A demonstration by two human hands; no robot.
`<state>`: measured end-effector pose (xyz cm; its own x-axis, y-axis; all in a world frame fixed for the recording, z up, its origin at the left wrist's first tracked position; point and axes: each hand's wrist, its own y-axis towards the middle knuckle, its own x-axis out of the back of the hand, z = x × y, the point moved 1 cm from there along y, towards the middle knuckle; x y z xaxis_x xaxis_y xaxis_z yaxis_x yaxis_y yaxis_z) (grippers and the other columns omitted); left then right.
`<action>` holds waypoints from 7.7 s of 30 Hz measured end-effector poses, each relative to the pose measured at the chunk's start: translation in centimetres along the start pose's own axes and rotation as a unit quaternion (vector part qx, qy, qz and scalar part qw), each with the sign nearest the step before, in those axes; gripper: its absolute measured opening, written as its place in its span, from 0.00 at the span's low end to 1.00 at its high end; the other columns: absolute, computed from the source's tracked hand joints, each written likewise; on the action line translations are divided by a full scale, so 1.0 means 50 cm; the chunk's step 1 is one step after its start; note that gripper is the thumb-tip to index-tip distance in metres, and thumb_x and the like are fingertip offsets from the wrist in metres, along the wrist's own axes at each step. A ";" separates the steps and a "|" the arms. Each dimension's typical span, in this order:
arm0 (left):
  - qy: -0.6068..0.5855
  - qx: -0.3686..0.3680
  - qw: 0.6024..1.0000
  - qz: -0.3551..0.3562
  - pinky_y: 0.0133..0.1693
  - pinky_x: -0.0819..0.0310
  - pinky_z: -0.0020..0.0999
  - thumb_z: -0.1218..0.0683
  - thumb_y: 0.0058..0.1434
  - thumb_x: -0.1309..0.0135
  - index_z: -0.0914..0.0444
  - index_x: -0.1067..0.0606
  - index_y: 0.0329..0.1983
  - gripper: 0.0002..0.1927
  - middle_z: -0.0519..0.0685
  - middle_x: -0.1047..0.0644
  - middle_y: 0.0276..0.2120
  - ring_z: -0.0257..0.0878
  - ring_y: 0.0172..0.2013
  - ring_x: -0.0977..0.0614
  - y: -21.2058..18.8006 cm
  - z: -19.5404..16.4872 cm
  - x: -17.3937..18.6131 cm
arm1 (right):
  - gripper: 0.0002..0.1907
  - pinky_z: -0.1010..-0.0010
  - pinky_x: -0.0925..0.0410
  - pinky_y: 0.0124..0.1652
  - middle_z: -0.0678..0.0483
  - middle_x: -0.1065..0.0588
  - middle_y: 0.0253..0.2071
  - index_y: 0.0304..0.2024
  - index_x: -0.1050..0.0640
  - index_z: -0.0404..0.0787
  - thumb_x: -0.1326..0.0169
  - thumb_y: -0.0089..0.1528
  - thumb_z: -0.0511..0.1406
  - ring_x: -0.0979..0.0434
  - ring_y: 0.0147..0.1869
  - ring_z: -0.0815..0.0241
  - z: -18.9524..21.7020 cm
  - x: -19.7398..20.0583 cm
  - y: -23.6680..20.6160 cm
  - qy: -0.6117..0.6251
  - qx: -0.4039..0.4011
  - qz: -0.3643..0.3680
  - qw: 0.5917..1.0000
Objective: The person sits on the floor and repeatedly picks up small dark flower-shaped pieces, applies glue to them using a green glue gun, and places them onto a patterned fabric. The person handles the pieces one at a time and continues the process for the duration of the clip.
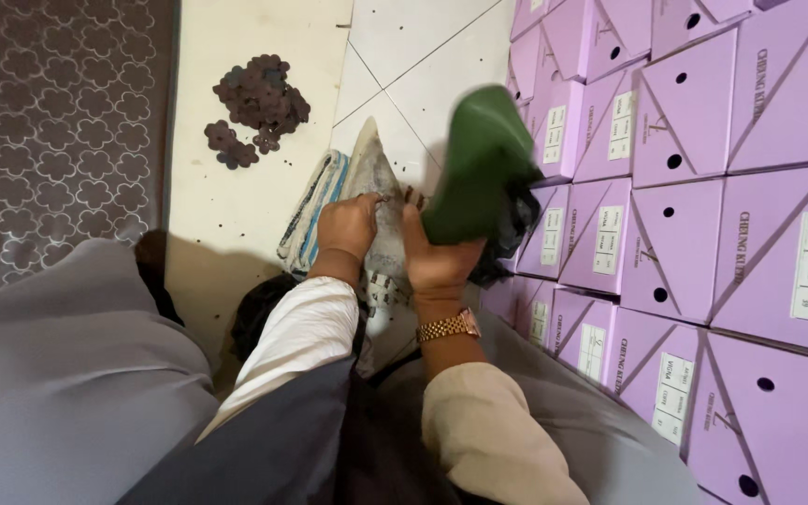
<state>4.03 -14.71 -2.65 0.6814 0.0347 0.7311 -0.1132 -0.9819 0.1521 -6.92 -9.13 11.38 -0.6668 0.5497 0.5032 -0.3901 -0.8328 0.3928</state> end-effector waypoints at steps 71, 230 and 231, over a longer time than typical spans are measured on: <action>0.028 0.023 0.998 0.057 0.37 0.25 0.46 0.58 0.57 0.48 0.51 0.18 0.42 0.13 0.50 0.17 0.28 0.48 0.31 0.16 0.015 0.007 0.009 | 0.39 0.67 0.30 0.53 0.48 0.21 0.49 0.57 0.29 0.36 0.28 0.46 0.40 0.20 0.52 0.52 -0.070 -0.038 -0.040 -0.015 -0.224 0.091 0.970; -0.190 0.117 0.971 -0.083 0.50 0.26 0.44 0.58 0.58 0.37 0.60 0.22 0.45 0.12 0.52 0.21 0.42 0.51 0.46 0.21 0.037 -0.025 -0.006 | 0.07 0.73 0.28 0.39 0.50 0.19 0.38 0.45 0.20 0.37 0.42 0.65 0.31 0.21 0.37 0.65 -0.160 -0.086 0.002 0.049 -0.140 0.134 0.980; -0.240 0.162 0.955 -0.070 0.45 0.26 0.40 0.59 0.57 0.38 0.60 0.23 0.48 0.15 0.50 0.20 0.40 0.48 0.41 0.20 0.045 -0.026 -0.011 | 0.07 0.74 0.29 0.38 0.51 0.19 0.38 0.46 0.20 0.36 0.42 0.65 0.31 0.22 0.37 0.67 -0.168 -0.091 0.006 0.074 -0.148 0.127 0.978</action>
<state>2.46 -16.72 -1.86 0.9348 0.1569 0.3188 0.1801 -0.9826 -0.0445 -9.36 -12.45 2.73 -0.8418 0.3254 0.4307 -0.3520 -0.9358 0.0190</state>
